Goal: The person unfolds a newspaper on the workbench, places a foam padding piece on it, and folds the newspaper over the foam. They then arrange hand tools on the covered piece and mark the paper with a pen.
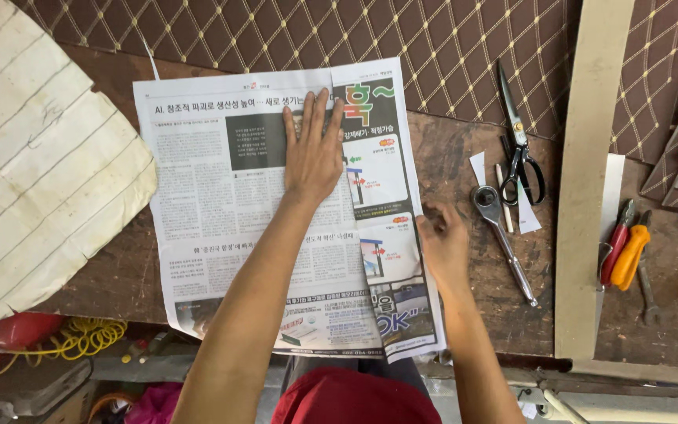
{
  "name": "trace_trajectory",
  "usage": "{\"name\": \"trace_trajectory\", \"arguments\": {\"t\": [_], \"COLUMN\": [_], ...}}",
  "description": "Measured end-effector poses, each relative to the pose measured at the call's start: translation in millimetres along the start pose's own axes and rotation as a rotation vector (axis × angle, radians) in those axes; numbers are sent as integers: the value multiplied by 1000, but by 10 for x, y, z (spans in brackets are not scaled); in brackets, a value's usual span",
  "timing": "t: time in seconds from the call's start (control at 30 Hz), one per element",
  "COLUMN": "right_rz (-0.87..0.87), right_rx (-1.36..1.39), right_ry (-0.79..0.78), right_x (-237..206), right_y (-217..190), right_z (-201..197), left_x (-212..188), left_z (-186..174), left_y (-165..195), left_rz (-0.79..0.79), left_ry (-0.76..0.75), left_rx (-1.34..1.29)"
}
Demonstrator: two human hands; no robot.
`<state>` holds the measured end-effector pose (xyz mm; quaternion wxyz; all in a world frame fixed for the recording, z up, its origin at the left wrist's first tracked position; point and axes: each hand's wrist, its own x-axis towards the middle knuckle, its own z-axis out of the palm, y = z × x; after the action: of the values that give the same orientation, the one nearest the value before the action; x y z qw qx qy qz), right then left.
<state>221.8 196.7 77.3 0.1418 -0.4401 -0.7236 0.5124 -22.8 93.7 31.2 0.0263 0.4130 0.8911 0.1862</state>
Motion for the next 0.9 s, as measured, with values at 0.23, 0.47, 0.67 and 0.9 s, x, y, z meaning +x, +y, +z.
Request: {"name": "trace_trajectory", "arguments": {"t": [0.23,0.47,0.67,0.9], "right_rz": [102,134,42,98], "right_rx": [4,-69,-93,-147], "right_ry": [111,59,46,34], "right_x": [-154,-154,-146,-145], "right_y": [81,-2,-35,-48], "right_z": [98,69,59,40], "left_x": [24,1,-5,-9], "left_z": [-1,-17,-21,-8], "left_y": [11,10,17,11], "left_rz": [5,4,11,28], "left_ry": [-37,-16,-7,1], "left_rx": [34,22,11,31]}}
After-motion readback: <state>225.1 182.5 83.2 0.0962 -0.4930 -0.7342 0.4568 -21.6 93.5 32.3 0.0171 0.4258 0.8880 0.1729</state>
